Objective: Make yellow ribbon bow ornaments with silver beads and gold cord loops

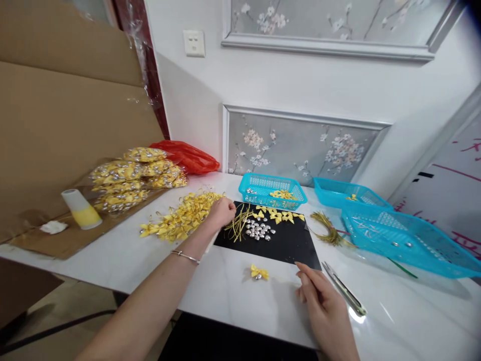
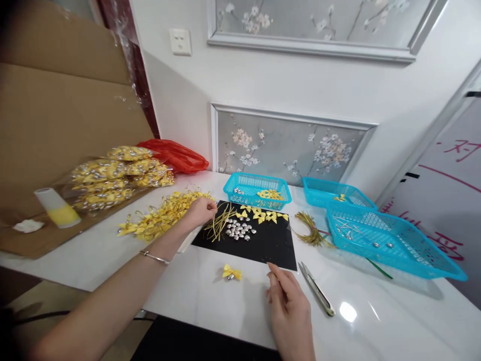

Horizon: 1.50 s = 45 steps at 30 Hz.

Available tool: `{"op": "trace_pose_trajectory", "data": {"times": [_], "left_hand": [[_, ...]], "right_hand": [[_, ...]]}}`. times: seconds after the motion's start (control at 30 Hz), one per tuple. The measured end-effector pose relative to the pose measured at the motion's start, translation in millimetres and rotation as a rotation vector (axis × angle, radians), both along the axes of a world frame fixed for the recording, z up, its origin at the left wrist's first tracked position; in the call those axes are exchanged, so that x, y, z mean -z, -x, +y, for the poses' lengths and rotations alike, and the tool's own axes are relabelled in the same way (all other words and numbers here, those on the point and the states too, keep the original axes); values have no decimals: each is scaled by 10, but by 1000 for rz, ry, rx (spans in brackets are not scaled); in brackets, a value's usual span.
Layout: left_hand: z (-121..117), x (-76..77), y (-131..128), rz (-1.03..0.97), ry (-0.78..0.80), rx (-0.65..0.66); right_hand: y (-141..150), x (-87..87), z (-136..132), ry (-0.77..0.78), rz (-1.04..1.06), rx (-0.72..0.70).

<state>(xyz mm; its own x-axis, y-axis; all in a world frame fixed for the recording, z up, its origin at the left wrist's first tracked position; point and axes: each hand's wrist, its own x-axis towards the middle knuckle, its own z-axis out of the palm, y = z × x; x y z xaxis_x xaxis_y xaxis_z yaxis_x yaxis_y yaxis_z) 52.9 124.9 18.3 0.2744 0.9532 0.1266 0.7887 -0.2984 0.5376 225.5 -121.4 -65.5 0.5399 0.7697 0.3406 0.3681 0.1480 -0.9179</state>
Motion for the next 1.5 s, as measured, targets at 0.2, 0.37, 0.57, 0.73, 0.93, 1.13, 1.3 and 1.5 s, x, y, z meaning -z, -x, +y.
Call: {"op": "trace_pose_trajectory", "data": {"times": [0.2,0.37,0.57,0.73,0.93,1.13,1.3,1.5], "left_hand": [[-97,-135,45,-106,-123,-56],[-161,-291,54,-148,-257,-106],[-304,-335,5,-216,-365,-45],[-867,-193,-37,-264,-531,76],[-1411,75,-84,-293,-704,304],[-1538,231,-103,-335,-696,443],[-1740,84,-9,-621,-77,313],[-1893,-86,77,-1066,817,266]], "right_hand": [[-48,-53,25,-34,48,28],[29,-114,112,-54,68,-15],[58,-207,178,-84,168,-74],[172,-396,188,-98,302,-163],[484,-564,278,-162,622,-275],[544,-554,334,-229,674,-234],[374,-503,245,-301,568,-214],[282,-500,40,-320,388,-314]]}}
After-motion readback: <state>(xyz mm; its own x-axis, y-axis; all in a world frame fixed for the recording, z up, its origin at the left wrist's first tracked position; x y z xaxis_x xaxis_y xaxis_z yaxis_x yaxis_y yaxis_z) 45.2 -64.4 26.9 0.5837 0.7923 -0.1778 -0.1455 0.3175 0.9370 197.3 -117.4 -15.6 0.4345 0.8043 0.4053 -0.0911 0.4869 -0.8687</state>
